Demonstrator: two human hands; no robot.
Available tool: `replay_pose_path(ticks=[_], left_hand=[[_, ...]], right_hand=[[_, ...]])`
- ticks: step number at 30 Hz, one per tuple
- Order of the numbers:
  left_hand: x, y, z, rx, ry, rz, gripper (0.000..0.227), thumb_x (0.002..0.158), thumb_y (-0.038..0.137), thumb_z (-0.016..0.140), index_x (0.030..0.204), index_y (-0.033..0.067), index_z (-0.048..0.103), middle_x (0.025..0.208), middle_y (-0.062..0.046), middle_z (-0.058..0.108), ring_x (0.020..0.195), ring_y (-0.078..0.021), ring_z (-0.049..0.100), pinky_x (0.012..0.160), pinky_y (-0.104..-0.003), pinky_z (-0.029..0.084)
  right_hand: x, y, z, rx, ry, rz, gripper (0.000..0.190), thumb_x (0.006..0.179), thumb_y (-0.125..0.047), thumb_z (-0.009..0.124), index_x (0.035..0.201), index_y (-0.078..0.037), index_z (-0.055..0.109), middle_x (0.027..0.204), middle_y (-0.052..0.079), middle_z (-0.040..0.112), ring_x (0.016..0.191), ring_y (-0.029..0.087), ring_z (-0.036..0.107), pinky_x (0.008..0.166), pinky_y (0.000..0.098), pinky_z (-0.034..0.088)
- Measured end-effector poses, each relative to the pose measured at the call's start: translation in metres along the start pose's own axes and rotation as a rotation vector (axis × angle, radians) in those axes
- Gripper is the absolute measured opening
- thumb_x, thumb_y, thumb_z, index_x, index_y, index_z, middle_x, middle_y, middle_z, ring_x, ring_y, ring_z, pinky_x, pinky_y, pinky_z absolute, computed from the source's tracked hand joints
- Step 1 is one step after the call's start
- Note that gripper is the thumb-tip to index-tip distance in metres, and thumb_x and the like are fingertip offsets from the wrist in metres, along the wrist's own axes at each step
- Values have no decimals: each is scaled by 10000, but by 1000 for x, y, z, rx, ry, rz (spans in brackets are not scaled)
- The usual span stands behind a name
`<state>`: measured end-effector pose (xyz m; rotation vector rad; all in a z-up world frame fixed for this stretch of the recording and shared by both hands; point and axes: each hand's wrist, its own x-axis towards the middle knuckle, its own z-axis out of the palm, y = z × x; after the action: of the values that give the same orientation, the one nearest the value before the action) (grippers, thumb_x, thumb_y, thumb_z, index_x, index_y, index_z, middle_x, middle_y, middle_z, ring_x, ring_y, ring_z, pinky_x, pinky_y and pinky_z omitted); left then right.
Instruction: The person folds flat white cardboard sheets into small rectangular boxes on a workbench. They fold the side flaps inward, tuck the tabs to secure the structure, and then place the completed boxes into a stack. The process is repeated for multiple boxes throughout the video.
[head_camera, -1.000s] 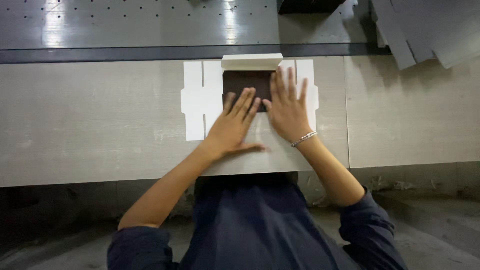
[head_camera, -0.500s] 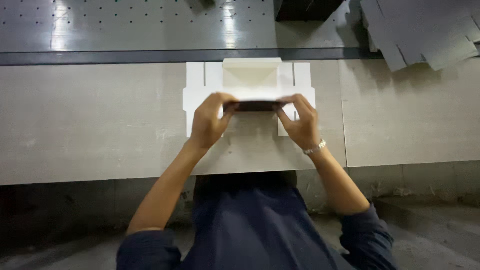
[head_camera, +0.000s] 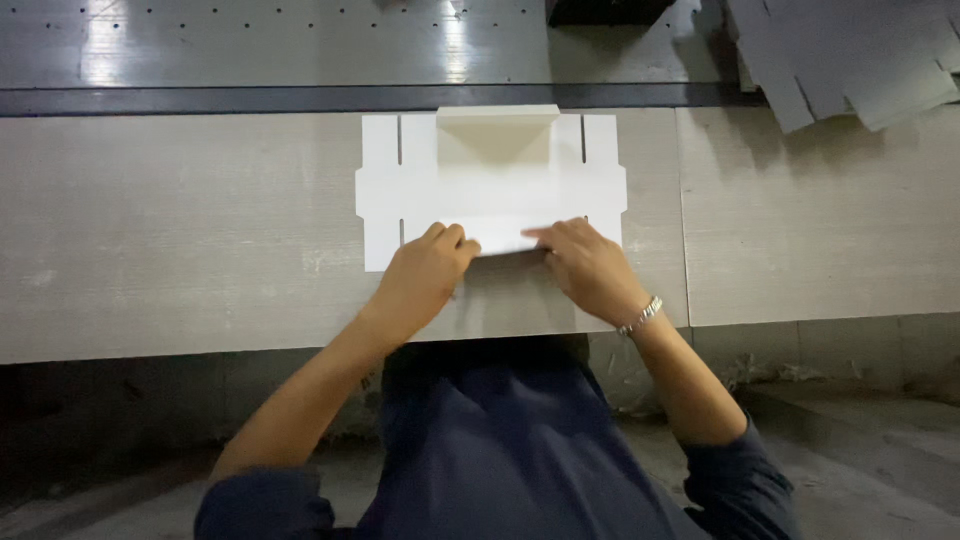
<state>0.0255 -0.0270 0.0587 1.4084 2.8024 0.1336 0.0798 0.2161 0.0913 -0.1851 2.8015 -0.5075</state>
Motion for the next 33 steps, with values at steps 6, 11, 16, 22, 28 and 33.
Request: replay_pose_path(ticks=[6,11,16,22,28,33], left_hand=[[46,-21,10,-52,103,-94,501,825,237,808,1273,113,623,1232,-102,561,1168,-357,609,944,-466,560],[35,-19,32,-36,98,-2,311,885,183,761,1193,171,721,1220,-68,618,1254,-296,574,1022,-408,507],[15,-13,47,-239,195,43,323,1039,174,580,1341,84,649,1419,-126,584,1421,-315,475,1171,-389,426],[9,10,51,-121,137,34,1083,847,744,587,1580,-10,326,1679,-196,278,1566,-350,200,1283,-486,112],[4,-2,51,-165,45,13,1180,828,880,442,1615,25,238,1688,-215,214,1573,-353,182,1289,-456,112],[-4,1,36,-151,53,-25,1174,779,882,485,1637,120,239,1703,-184,175,1573,-375,146,1264,-541,132]], right_hand=[[36,24,26,-63,411,-17,593,909,-304,769,1425,-156,517,1068,112,515,987,323,578,837,426,524],[33,31,40,-166,355,12,456,1000,-497,567,1436,-370,525,1432,99,405,1375,368,327,1065,530,305],[34,18,45,-247,310,-19,503,1104,-364,417,1600,-406,343,1694,98,222,1541,427,104,1185,648,125],[49,-7,65,-321,300,-104,574,1097,-259,397,1651,-256,250,1715,57,180,1561,358,107,1201,614,114],[40,38,55,-307,213,-167,578,1084,-477,314,1633,-301,276,1710,-6,199,1576,277,107,1231,570,103],[23,48,44,-269,143,-32,611,1086,-526,285,1652,-316,192,1728,1,96,1580,274,26,1245,550,23]])
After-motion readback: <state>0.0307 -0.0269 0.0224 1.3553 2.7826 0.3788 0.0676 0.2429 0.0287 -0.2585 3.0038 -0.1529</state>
